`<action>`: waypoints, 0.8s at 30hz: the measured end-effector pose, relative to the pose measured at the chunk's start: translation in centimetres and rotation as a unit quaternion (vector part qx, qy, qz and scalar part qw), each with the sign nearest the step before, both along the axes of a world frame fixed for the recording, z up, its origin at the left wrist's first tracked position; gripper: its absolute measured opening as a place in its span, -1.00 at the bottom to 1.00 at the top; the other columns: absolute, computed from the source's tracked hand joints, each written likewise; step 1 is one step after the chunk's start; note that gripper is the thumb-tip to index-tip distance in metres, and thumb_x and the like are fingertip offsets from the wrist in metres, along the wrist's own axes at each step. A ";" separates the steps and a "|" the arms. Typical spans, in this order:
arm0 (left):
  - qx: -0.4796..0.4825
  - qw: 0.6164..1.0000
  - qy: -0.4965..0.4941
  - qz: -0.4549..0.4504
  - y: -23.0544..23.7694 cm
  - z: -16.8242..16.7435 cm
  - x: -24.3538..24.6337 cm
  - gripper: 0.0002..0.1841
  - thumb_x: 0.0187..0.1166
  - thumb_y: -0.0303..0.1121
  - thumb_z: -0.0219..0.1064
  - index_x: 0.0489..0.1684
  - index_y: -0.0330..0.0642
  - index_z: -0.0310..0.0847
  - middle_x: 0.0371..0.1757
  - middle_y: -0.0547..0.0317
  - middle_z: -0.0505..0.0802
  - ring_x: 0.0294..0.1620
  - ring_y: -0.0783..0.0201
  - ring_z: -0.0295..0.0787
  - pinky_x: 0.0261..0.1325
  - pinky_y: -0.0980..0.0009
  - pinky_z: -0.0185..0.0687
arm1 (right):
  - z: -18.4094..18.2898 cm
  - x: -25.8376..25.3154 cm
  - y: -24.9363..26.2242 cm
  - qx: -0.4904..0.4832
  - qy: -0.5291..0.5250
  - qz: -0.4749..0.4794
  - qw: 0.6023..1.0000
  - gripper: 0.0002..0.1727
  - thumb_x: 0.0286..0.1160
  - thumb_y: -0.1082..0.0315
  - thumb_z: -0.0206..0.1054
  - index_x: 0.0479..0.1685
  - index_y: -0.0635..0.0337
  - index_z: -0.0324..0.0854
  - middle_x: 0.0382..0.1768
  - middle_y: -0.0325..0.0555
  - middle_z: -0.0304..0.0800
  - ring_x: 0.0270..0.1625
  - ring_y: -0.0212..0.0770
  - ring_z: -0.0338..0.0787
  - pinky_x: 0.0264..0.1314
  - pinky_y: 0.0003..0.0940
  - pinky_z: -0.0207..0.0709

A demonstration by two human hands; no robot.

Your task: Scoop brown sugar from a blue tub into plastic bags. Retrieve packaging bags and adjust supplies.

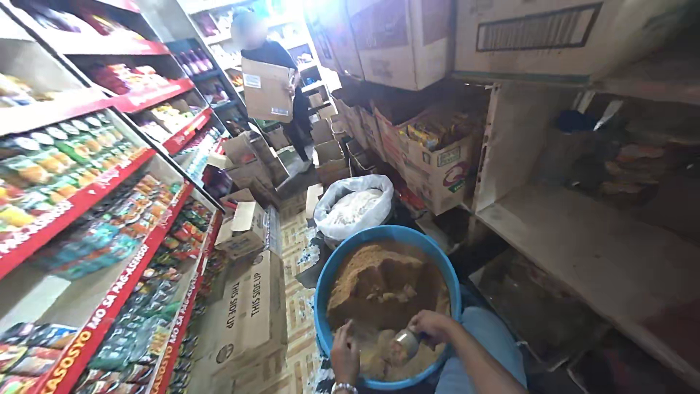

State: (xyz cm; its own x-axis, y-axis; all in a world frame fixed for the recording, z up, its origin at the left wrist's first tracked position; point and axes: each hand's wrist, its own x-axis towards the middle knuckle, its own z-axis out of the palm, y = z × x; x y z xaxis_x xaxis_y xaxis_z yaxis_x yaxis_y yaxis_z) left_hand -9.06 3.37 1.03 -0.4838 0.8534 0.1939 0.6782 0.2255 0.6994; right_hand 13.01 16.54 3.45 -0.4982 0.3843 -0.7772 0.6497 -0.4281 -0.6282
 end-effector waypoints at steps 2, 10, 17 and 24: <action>-0.014 0.999 -0.035 -0.005 0.1 0.9 0.4 -0.54 0.29 -0.80 0.28 0.26 -0.53 0.69 0.28 -0.45 0.78 0.32 -0.36 0.72 0.44 -0.16 0.52 | 0.7 0.4 -0.5 0.008 0.024 -0.035 0.999 -0.68 0.85 0.28 0.12 0.37 0.23 0.55 -0.26 -0.13 0.56 -0.47 -0.37 0.45 -0.37 -0.44 0.41; -0.147 0.982 -0.053 -0.101 0.9 5.0 4.3 -0.41 0.37 -0.70 0.36 0.51 -0.49 0.50 0.47 -0.42 0.64 0.50 -0.27 0.59 0.59 -0.04 0.42 | 2.6 1.2 -2.4 0.053 0.081 -0.131 0.987 -0.65 0.89 0.27 0.06 0.41 0.28 0.52 -0.15 -0.03 0.56 -0.38 -0.30 0.49 -0.29 -0.37 0.46; -0.176 0.975 -0.051 -0.123 1.4 5.9 6.9 -0.38 0.44 -0.64 0.35 0.61 -0.46 0.40 0.52 -0.42 0.59 0.53 -0.26 0.56 0.60 -0.05 0.41 | 4.4 2.1 -3.8 0.083 0.112 -0.216 0.966 -0.62 0.91 0.24 0.03 0.46 0.27 0.49 -0.12 -0.05 0.57 -0.42 -0.34 0.48 -0.33 -0.43 0.45; -0.169 0.975 -0.055 -0.131 1.6 5.8 6.8 -0.35 0.35 -0.68 0.40 0.57 -0.51 0.40 0.50 -0.46 0.58 0.53 -0.28 0.53 0.60 -0.04 0.40 | 4.8 2.0 -3.7 0.082 0.132 -0.284 0.946 -0.61 0.90 0.23 0.04 0.43 0.31 0.50 -0.12 -0.03 0.56 -0.42 -0.34 0.48 -0.36 -0.45 0.44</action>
State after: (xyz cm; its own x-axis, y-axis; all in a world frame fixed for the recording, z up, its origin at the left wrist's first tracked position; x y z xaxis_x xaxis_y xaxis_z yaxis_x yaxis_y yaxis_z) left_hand -2.29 5.00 6.88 -0.2425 0.9568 -0.1602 0.6689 0.2845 0.6868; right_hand 15.01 12.88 8.25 -0.3432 0.7531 -0.5613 0.1552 -0.5439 -0.8247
